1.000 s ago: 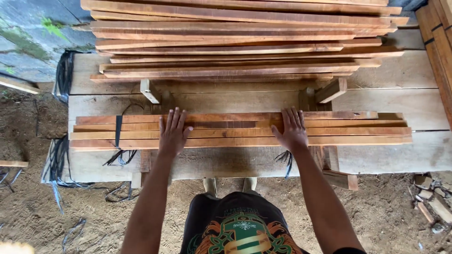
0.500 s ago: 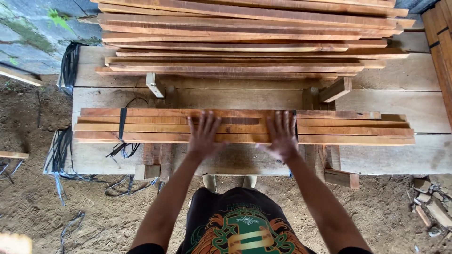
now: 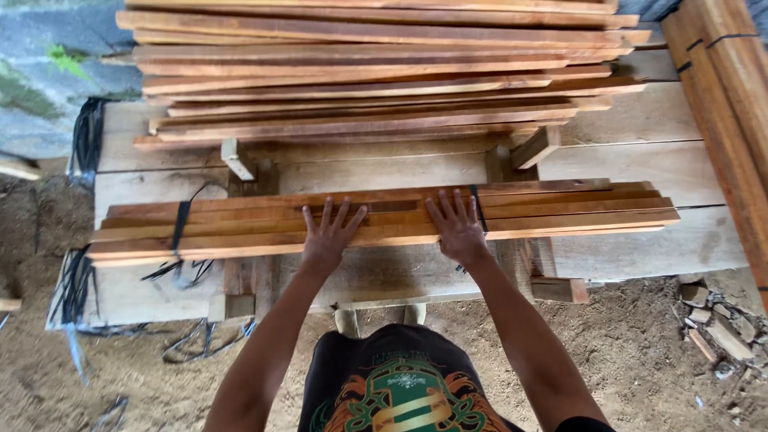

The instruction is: Bundling thin wood slats together using black rubber ties.

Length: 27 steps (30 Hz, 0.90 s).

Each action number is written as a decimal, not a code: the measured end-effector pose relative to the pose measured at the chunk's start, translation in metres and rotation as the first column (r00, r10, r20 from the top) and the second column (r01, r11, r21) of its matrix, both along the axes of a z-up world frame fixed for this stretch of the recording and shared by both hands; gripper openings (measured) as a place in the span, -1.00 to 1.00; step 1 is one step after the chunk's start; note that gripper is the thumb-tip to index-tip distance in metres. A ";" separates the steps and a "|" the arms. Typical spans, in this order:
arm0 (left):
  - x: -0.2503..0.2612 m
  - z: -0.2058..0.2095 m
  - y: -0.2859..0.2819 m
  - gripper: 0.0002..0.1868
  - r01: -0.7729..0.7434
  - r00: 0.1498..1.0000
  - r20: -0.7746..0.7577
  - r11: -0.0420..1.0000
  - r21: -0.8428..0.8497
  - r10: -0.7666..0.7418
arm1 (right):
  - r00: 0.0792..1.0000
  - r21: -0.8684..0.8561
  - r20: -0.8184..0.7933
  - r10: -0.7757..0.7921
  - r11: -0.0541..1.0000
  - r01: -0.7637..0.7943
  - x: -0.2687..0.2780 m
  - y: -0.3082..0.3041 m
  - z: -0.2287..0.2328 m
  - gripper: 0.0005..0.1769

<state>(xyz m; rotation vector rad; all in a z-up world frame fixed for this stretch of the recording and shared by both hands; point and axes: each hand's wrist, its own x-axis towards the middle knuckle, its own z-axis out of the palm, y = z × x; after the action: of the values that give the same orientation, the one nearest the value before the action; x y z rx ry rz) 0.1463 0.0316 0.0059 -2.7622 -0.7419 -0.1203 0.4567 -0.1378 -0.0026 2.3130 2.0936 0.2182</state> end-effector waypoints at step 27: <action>-0.035 0.033 0.056 -0.37 0.014 0.997 -0.065 0.929 -0.370 -0.041 | 0.989 -0.001 -0.095 0.112 0.994 -0.112 0.002 0.003 0.104 -0.30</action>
<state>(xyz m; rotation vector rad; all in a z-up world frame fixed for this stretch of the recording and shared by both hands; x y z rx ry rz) 0.1118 0.0879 0.0391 -3.1131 -0.7749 0.1279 0.4585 -0.1347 0.1017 2.2471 2.2675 0.1055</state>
